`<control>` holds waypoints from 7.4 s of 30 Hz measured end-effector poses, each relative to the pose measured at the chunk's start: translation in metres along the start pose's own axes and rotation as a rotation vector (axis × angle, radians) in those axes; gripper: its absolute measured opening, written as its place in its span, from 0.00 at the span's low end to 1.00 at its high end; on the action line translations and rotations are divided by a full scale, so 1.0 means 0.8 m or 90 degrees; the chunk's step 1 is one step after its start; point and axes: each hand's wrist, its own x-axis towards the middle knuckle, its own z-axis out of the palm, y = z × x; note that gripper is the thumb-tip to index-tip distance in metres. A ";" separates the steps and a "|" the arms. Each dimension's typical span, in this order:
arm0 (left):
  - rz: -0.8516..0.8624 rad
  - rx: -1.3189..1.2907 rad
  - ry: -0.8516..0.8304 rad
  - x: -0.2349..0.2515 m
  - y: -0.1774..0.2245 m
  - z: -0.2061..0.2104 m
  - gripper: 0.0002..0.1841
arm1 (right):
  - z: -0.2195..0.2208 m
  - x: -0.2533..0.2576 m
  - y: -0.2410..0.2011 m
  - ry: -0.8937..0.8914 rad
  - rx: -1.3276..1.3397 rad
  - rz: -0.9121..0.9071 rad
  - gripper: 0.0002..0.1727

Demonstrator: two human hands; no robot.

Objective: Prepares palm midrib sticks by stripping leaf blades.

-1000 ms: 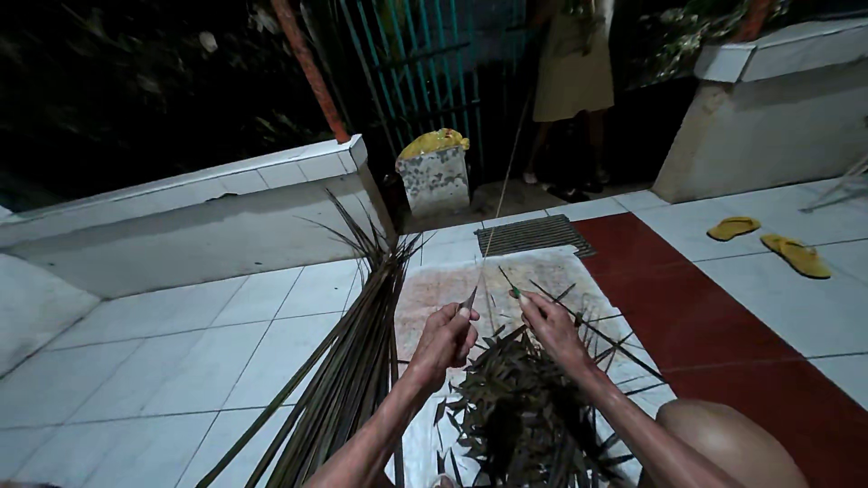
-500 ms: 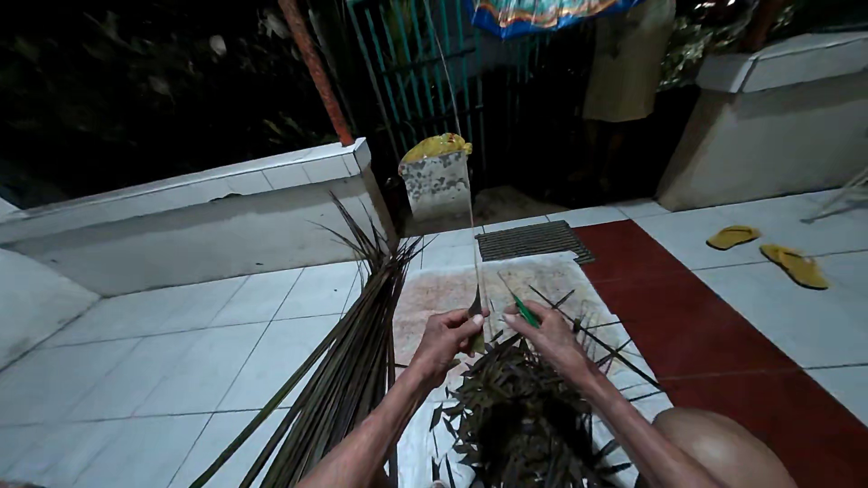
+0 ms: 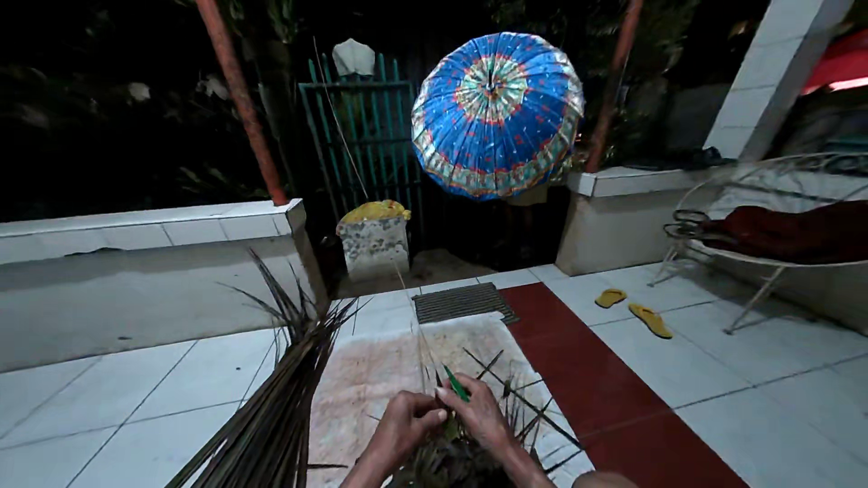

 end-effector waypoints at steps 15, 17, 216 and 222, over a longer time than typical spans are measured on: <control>0.454 0.691 0.332 -0.008 0.013 -0.056 0.10 | -0.048 -0.005 -0.004 -0.233 -0.057 0.019 0.16; 0.436 0.697 0.300 -0.014 0.005 -0.063 0.11 | -0.055 -0.006 -0.002 -0.258 -0.059 0.021 0.16; -0.134 0.406 0.074 -0.089 -0.006 -0.083 0.14 | 0.041 -0.003 0.064 -0.027 -0.230 0.123 0.24; -0.148 0.407 0.066 -0.089 -0.002 -0.078 0.13 | 0.039 -0.002 0.072 -0.014 -0.304 0.168 0.25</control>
